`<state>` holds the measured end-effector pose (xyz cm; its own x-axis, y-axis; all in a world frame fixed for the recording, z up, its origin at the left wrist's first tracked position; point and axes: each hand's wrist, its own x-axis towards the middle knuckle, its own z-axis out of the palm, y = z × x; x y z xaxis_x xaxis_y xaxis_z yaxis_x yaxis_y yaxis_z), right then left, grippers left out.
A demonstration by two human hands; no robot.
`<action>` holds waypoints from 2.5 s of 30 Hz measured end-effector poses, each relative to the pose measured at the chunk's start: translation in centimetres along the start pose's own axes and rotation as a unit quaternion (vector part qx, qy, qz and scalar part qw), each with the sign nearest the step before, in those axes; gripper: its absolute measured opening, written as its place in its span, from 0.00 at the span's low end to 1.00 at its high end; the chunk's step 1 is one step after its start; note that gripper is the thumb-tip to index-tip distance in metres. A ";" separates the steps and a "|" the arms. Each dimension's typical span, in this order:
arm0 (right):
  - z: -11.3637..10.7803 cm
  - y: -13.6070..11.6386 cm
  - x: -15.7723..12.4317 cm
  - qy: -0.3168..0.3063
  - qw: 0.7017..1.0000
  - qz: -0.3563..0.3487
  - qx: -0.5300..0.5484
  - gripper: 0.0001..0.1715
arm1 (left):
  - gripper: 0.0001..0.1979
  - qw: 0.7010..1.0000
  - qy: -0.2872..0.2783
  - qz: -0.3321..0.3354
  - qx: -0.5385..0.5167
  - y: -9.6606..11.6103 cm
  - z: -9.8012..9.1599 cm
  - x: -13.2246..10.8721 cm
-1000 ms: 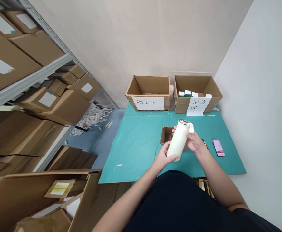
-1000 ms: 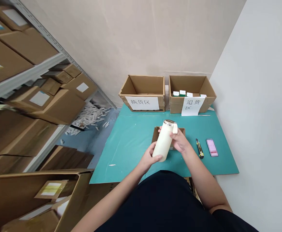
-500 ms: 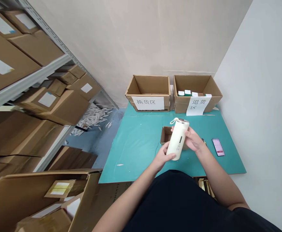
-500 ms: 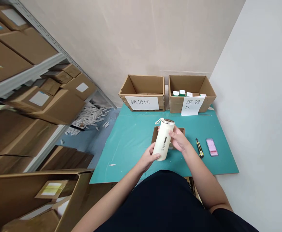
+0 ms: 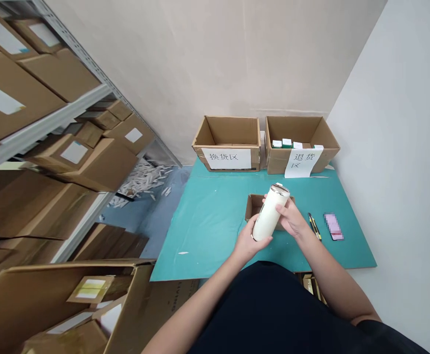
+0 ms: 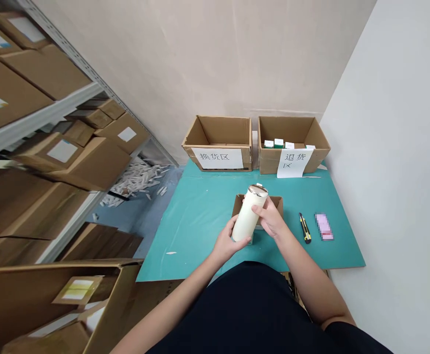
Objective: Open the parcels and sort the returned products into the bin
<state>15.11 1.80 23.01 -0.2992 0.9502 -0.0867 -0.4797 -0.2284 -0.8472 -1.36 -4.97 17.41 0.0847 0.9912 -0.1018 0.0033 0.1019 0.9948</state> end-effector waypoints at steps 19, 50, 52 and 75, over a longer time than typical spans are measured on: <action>0.7 -0.6 0.3 0.054 0.997 0.012 -0.054 0.35 | 0.41 0.999 0.026 0.016 0.020 0.0 -0.2 0.6; 0.3 -1.8 0.0 -0.099 0.981 0.044 -0.159 0.41 | 0.38 0.939 -0.230 -0.093 -0.240 -2.7 -3.2 -0.3; 0.5 -1.8 -0.1 -0.099 0.978 0.042 -0.181 0.42 | 0.38 0.946 -0.221 -0.097 -0.215 -3.0 -3.3 -0.4; -0.4 -0.4 -3.9 0.024 0.941 0.010 -0.337 0.41 | 0.30 0.935 0.030 -0.130 0.328 -8.6 -4.7 0.4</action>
<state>16.82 -1.72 23.52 -0.2581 0.9591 -0.1164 0.1618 -0.0759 -0.9839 -6.01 -5.05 8.83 -0.0600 0.9449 -0.3218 0.6287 0.2862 0.7231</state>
